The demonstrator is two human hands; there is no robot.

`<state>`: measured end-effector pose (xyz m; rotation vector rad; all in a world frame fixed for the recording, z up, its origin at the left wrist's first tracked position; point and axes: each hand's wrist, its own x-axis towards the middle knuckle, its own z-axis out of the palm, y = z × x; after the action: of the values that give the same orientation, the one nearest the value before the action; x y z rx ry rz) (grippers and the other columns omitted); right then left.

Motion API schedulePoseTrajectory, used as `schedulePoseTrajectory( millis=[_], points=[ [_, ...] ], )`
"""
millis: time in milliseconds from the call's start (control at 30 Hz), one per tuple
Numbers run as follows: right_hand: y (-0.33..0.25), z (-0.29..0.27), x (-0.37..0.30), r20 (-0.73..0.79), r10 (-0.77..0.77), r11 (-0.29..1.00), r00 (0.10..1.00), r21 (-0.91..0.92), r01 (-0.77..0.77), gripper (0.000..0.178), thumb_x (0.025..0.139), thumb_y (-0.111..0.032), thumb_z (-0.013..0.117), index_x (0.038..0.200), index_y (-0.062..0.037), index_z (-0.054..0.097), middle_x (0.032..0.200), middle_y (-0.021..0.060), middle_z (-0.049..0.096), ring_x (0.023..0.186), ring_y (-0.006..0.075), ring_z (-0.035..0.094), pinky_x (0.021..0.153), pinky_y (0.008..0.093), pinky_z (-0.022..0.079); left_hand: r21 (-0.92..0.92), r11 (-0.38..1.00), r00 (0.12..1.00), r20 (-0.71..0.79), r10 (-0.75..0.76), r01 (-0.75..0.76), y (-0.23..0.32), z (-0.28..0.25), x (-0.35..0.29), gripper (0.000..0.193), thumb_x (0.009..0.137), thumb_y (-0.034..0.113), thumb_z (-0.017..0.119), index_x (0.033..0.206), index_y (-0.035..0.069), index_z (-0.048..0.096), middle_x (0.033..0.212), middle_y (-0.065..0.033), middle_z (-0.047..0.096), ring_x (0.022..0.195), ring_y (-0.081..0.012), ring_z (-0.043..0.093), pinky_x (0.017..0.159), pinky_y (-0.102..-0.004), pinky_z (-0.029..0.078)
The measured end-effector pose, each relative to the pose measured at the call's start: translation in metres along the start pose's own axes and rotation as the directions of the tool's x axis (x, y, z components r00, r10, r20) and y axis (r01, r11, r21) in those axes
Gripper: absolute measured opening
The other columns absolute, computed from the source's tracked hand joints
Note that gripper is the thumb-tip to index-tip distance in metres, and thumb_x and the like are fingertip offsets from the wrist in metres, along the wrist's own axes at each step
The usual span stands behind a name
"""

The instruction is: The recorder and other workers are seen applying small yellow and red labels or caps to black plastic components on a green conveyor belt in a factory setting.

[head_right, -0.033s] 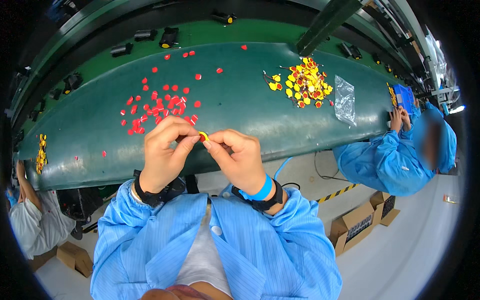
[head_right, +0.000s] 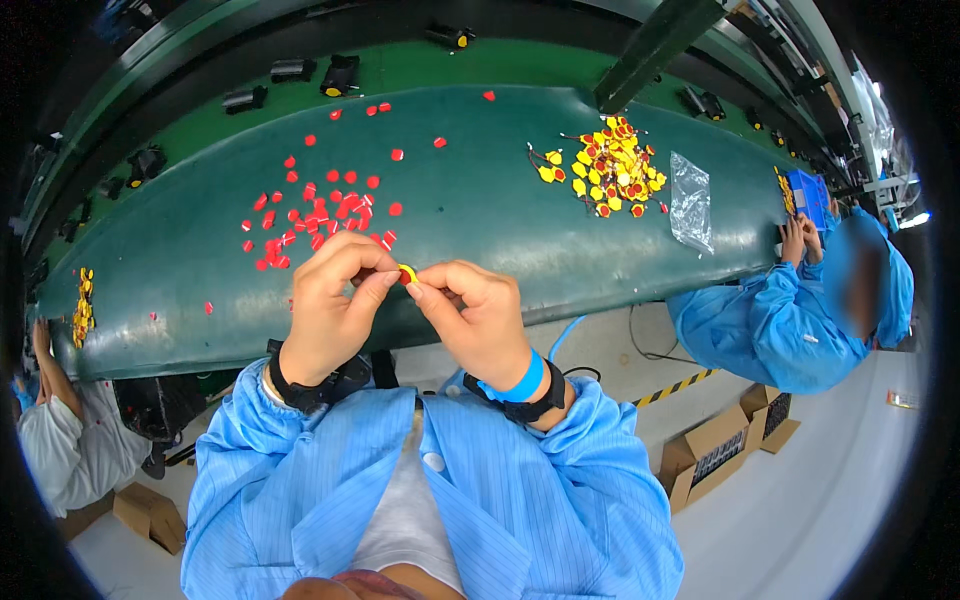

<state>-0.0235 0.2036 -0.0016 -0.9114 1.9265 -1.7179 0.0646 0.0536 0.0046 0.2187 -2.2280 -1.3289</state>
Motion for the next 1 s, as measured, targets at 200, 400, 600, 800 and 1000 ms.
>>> schedulePoseTrajectory(
  millis=[200, 400, 600, 800, 1000],
  points=[
    [0.037, -0.016, 0.03, -0.193, 0.225, 0.962, 0.955, 0.196, -0.187, 0.01, 0.087, -0.01, 0.064, 0.085, 0.0003, 0.066, 0.069, 0.0021, 0.063, 0.06, 0.0064, 0.055, 0.055, 0.0203, 0.044, 0.246, 0.945, 0.972, 0.147, 0.185, -0.217, -0.006, 0.016, 0.008, 0.008, 0.073, 0.0, 0.062, 0.077, 0.003, 0.055, 0.08, -0.012, 0.055, 0.076, -0.0335, 0.055, 0.065, -0.0403, 0.045],
    [0.058, -0.051, 0.049, -0.261, 0.243, 0.964, 0.934, 0.176, -0.201, 0.014, 0.089, -0.012, 0.061, 0.086, 0.0015, 0.064, 0.069, 0.002, 0.062, 0.059, 0.0061, 0.054, 0.055, 0.0204, 0.044, 0.71, 0.693, 0.976, 0.215, -0.044, -0.125, -0.075, 0.021, 0.058, 0.01, 0.069, -0.003, 0.058, 0.077, 0.003, 0.058, 0.078, -0.0127, 0.056, 0.076, -0.0322, 0.057, 0.062, -0.0412, 0.048],
    [0.06, -0.065, 0.045, -0.274, 0.231, 0.97, 0.933, 0.137, -0.2, 0.013, 0.089, -0.012, 0.062, 0.086, 0.0006, 0.063, 0.067, 0.0011, 0.06, 0.059, 0.0056, 0.053, 0.055, 0.0202, 0.044, 0.889, 0.445, 0.992, 0.126, -0.019, -0.104, -0.066, 0.008, 0.067, 0.007, 0.068, 0.004, 0.06, 0.075, 0.004, 0.058, 0.078, -0.0096, 0.055, 0.076, -0.028, 0.059, 0.06, -0.0396, 0.049],
    [0.058, -0.077, 0.036, -0.269, 0.205, 0.972, 0.941, 0.167, -0.164, 0.01, 0.088, -0.009, 0.062, 0.086, 0.0005, 0.064, 0.07, 0.0002, 0.061, 0.061, 0.0049, 0.054, 0.056, 0.0194, 0.044, 0.769, 0.636, 0.995, 0.01, -0.097, 0.054, -0.061, -0.066, 0.097, 0.011, 0.075, 0.003, 0.055, 0.082, 0.005, 0.063, 0.082, -0.0142, 0.062, 0.082, -0.0339, 0.062, 0.07, -0.0433, 0.049],
    [0.06, -0.083, 0.035, -0.235, 0.187, 0.977, 0.954, 0.144, -0.156, 0.009, 0.087, -0.008, 0.064, 0.088, 0.0017, 0.066, 0.069, -0.001, 0.061, 0.061, 0.004, 0.053, 0.057, 0.0188, 0.043, 0.231, 0.835, 0.866, -0.154, -0.475, 0.499, -0.122, -0.097, 0.191, 0.02, 0.084, 0.017, 0.062, 0.086, -0.002, 0.062, 0.073, -0.0115, 0.063, 0.057, -0.02, 0.058, 0.049, -0.0322, 0.045]
  ],
)
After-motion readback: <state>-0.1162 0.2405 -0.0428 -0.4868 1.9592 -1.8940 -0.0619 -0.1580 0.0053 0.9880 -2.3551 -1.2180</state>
